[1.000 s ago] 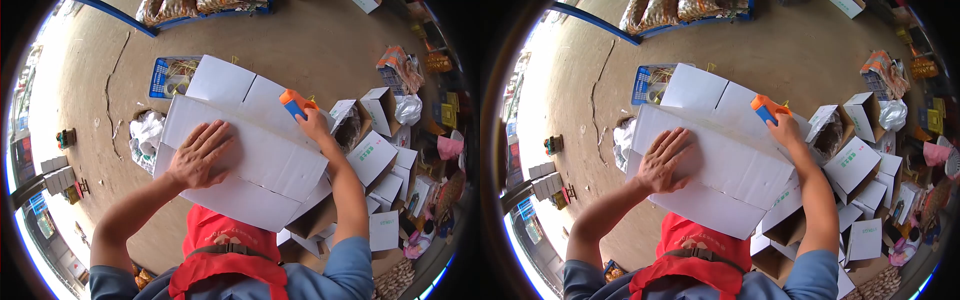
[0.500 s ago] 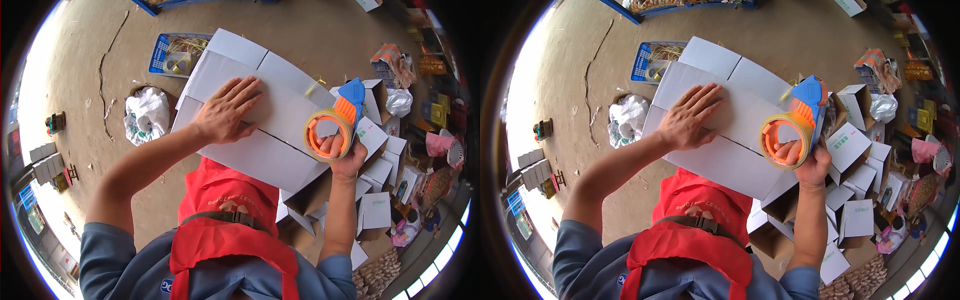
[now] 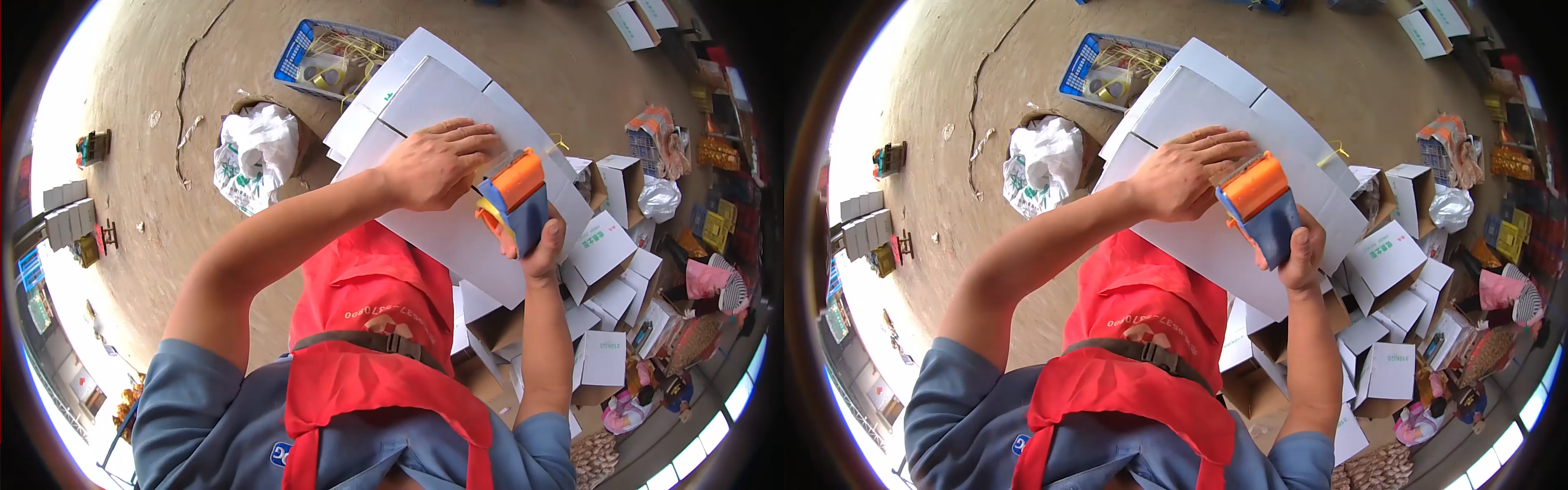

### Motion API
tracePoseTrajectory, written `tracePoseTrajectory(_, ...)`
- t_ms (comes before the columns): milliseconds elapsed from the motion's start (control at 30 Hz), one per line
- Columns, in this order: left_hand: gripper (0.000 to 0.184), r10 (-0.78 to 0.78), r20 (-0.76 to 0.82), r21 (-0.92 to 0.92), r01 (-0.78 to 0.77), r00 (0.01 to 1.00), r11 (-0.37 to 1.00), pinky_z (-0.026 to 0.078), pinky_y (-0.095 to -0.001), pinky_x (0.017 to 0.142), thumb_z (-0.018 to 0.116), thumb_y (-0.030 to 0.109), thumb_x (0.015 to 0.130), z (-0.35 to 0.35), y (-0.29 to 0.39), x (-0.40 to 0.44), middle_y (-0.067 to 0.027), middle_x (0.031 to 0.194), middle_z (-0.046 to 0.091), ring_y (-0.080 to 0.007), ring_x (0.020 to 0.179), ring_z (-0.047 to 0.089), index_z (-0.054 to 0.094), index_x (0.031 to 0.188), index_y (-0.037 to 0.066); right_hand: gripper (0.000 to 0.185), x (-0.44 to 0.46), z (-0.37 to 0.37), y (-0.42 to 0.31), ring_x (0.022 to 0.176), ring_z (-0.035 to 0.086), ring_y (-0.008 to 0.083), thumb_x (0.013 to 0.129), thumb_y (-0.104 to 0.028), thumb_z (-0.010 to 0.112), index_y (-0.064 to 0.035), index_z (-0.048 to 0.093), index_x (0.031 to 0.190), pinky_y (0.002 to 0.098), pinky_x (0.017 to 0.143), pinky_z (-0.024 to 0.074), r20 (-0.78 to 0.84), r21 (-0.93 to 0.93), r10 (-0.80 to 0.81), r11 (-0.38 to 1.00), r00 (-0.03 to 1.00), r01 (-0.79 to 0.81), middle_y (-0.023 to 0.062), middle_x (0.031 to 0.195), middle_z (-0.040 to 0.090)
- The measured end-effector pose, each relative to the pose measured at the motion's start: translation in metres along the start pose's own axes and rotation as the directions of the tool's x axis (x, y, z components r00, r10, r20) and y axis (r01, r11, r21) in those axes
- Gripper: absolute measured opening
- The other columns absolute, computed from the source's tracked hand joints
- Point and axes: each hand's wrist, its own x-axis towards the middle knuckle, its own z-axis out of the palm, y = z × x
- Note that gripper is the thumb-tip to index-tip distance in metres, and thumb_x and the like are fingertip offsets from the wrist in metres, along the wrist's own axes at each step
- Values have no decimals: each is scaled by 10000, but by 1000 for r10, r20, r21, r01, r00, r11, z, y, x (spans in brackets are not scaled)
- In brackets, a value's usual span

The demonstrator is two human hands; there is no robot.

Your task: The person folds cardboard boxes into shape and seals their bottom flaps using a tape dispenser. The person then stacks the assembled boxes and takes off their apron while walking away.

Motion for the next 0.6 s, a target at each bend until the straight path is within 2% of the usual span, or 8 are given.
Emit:
tracePoseTrajectory(100, 359, 71, -44, -101, -75, 997, 992, 382, -489, 1219, 624, 76, 891, -11, -2, -8, -169, 1385, 641, -351, 1401, 531, 671, 1241, 13, 782, -2, -17, 24, 548, 533, 120, 958, -775, 508, -10, 563, 801, 290, 509, 417, 31, -307, -93, 947, 995, 98, 22, 609, 539)
tracePoseTrajectory(200, 237, -306, 43, -655, 258, 951, 711, 517, -407, 966, 564, 112, 1020, -29, 16, -28, -123, 1108, 733, -262, 1019, 692, 690, 1185, -1, 790, -1, -10, 19, 577, 503, 122, 938, -794, 507, -27, 532, 754, 294, 514, 371, -17, -313, -118, 944, 993, 106, 19, 628, 509)
tracePoseTrajectory(233, 237, -310, 33, -652, 255, 950, 714, 517, -407, 966, 564, 112, 1020, -33, 23, -29, -123, 1108, 733, -262, 1019, 692, 690, 1185, -1, 790, -2, -14, 21, 577, 503, 122, 938, -794, 507, -27, 532, 754, 294, 514, 371, -6, -315, -122, 942, 993, 114, 19, 628, 509)
tracePoseTrajectory(300, 306, -451, 396, -841, 513, 800, 172, 551, -356, 852, 514, 218, 1093, -50, 32, -31, -91, 1058, 732, -195, 910, 694, 687, 1202, -11, 811, -4, -26, 27, 576, 510, 153, 918, -821, 505, -27, 529, 757, 326, 530, 395, 36, -416, -99, 903, 994, 105, 10, 607, 487)
tracePoseTrajectory(333, 339, -408, 458, -827, 547, 790, 130, 553, -337, 800, 510, 254, 1102, -53, 39, -29, -80, 1032, 730, -174, 860, 682, 690, 1196, -17, 836, -1, -22, 15, 651, 549, 193, 908, -833, 505, -5, 570, 811, 366, 573, 423, 45, -532, -164, 831, 985, 162, 48, 672, 528)
tracePoseTrajectory(433, 370, -381, 372, -889, 442, 847, 115, 539, -297, 679, 555, 308, 1091, -35, 48, -27, -61, 919, 713, -123, 770, 638, 707, 1077, -29, 938, -16, -63, 64, 957, 640, 258, 921, -803, 530, 70, 570, 1262, 466, 857, 564, 110, -289, -59, 953, 992, 88, 157, 1086, 617)
tracePoseTrajectory(533, 356, -363, 257, -948, 306, 896, 86, 541, -299, 619, 536, 250, 1080, -23, 51, -22, -55, 813, 704, -126, 717, 655, 700, 931, -29, 1026, -5, -33, 65, 692, 686, 200, 866, -808, 634, 108, 488, 1305, 341, 646, 587, -212, -237, -265, 948, 941, 214, 167, 949, 706)
tracePoseTrajectory(600, 320, -400, 327, -930, 367, 856, 27, 543, -298, 607, 531, 202, 1049, -9, 44, -25, -63, 784, 710, -137, 681, 663, 706, 908, -24, 826, -4, -41, 44, 753, 632, 181, 925, -721, 619, 63, 697, 1174, 332, 666, 504, 31, -353, -207, 913, 978, 204, 79, 902, 690)
